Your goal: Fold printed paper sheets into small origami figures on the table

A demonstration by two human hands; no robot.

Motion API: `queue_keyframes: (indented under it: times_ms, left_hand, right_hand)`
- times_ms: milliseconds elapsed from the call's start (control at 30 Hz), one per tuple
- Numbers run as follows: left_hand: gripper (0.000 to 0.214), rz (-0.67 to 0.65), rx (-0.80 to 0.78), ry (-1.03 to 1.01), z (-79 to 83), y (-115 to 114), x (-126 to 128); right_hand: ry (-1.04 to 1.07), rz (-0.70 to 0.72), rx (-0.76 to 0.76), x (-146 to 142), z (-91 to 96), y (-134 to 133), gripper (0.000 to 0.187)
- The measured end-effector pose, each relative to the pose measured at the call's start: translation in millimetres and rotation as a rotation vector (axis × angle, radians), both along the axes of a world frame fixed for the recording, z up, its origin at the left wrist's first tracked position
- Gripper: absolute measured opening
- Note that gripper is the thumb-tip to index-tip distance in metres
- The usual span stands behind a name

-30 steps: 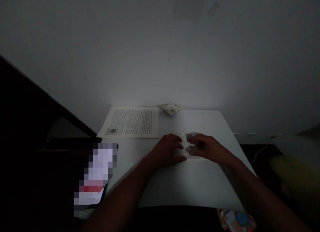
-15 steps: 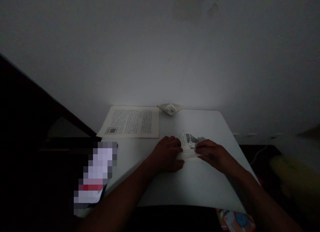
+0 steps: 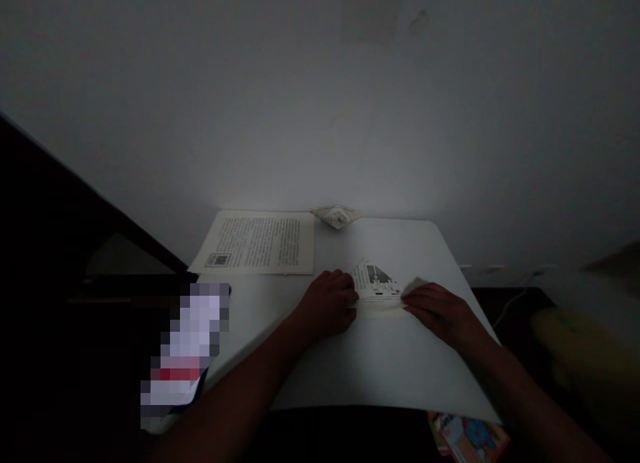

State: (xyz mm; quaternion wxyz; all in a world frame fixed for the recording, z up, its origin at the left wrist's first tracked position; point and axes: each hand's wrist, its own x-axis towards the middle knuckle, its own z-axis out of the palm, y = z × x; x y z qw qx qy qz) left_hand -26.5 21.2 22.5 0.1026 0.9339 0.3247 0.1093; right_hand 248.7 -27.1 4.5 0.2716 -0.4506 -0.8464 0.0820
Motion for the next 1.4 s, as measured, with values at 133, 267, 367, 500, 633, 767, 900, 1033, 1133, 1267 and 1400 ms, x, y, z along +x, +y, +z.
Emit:
queue_keyframes:
  times_ms: [133, 267, 367, 500, 633, 767, 900, 1033, 1133, 1267, 1400]
  left_hand:
    - [0.018, 0.020, 0.044, 0.023, -6.2, 2, 4]
    - [0.024, 0.052, 0.044, -0.009, -10.0, 4, 6]
    - [0.022, 0.099, -0.026, -0.040, -11.0, 7, 6]
    - [0.025, 0.193, -0.069, -0.030, -11.1, 10, 8]
    - [0.027, 0.265, -0.096, 0.031, -9.3, 12, 14]
    - [0.030, 0.325, -0.147, 0.084, -4.7, 14, 18]
    - [0.034, 0.360, -0.197, 0.105, 0.3, 17, 21]
    - [0.032, 0.406, -0.232, 0.126, 4.1, 19, 23]
    - [0.032, 0.427, -0.251, 0.135, 7.0, 20, 24]
    - [0.033, 0.445, -0.266, 0.144, 10.9, 19, 26]
    - [0.033, 0.469, -0.275, 0.144, 13.1, 18, 27]
  right_hand:
    - [-0.024, -0.003, 0.009, -6, -3.0, 12, 0.013]
    - [-0.006, 0.001, -0.059, -6, -6.7, 24, 0.017]
    - [0.041, -0.010, -0.163, -7, -3.5, 30, 0.022]
    - [0.066, -0.032, -0.264, -12, 4.7, 32, 0.026]
    - [0.011, -0.067, -0.289, -16, 11.7, 34, 0.026]
    - [-0.067, -0.133, -0.363, -18, 19.3, 37, 0.028]
    - [-0.151, -0.214, -0.485, -20, 26.5, 43, 0.032]
    - [-0.209, -0.249, -0.516, -24, 27.6, 48, 0.035]
    - [-0.237, -0.297, -0.491, -27, 25.4, 49, 0.036]
    - [-0.261, -0.349, -0.480, -34, 27.4, 47, 0.040]
    - [-0.358, -0.366, -0.407, -43, 33.7, 46, 0.046]
